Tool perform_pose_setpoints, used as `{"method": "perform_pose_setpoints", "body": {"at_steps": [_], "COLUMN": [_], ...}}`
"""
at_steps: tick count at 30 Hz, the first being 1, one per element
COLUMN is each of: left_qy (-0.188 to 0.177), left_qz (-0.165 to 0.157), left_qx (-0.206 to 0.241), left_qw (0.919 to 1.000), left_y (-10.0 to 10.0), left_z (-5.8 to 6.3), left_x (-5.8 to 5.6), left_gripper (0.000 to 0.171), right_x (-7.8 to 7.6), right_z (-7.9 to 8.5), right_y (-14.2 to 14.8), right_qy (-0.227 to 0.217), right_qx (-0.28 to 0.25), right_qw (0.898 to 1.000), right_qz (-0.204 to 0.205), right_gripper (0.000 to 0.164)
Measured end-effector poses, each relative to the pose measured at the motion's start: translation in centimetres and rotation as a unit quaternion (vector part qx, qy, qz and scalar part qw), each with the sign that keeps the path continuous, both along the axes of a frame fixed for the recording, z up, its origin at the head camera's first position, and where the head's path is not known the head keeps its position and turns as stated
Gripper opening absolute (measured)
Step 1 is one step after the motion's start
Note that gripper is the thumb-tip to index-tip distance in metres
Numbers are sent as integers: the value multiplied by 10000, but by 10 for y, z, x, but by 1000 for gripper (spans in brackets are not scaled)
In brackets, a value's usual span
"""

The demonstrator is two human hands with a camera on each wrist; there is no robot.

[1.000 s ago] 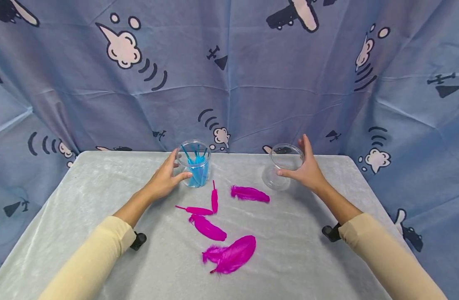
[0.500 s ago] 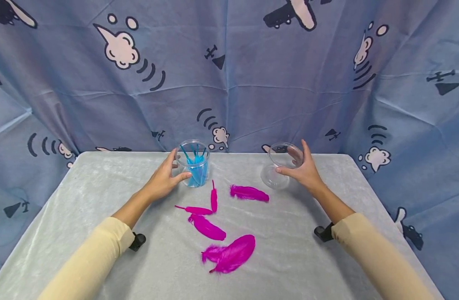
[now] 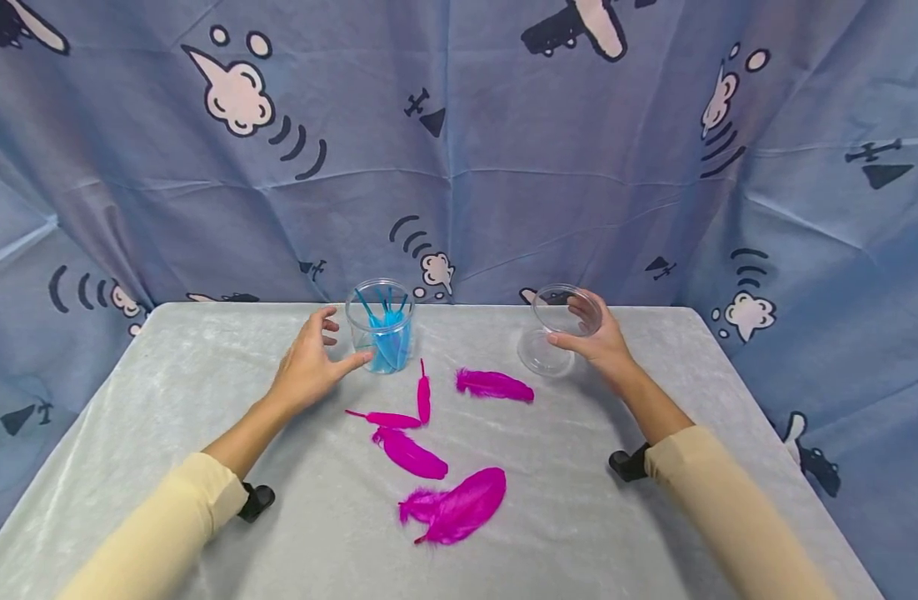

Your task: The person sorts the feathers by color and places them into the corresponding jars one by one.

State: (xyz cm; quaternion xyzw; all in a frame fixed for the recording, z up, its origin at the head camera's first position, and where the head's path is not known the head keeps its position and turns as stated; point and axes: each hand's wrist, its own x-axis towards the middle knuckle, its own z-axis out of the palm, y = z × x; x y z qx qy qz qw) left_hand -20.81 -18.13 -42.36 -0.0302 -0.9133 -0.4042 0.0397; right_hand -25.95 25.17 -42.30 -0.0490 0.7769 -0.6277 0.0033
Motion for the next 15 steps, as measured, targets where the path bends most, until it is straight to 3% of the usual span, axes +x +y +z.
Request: {"method": "perform_pose_setpoints", "body": {"at_steps": [3,5,7,11,13,15], "left_qy": [594,809,693,-224,-559,-759], "left_qz": [387,171,-419,-1770,-2189,-2413], "left_qx": [122,421,748,1116,1113,1011], "left_qw": [9974,9957,9939,9776,9678,9622], "left_y": [3,5,6,7,7,4], "left_z": [0,0,0,-2,-5,-8], "left_x": [8,12,15,15,14,12], "left_gripper": [63,47,35,33,37,39], "right_x": [-1,-2,-2,-1,0,-1], "right_z": [-3,-5,-8,-11,-11,-11], "right_y": [0,0,0,0,-1,-1], "right_qy": [8,34,36,61,56,56], "right_qx": [-290,-486,-650,-939,-998,-1048], "right_qw": [9996,9988,9979,9956,9950,9945], "right_qz": [43,70,56,41,22,35], "right_gripper": [95,94,92,89,88,88]}}
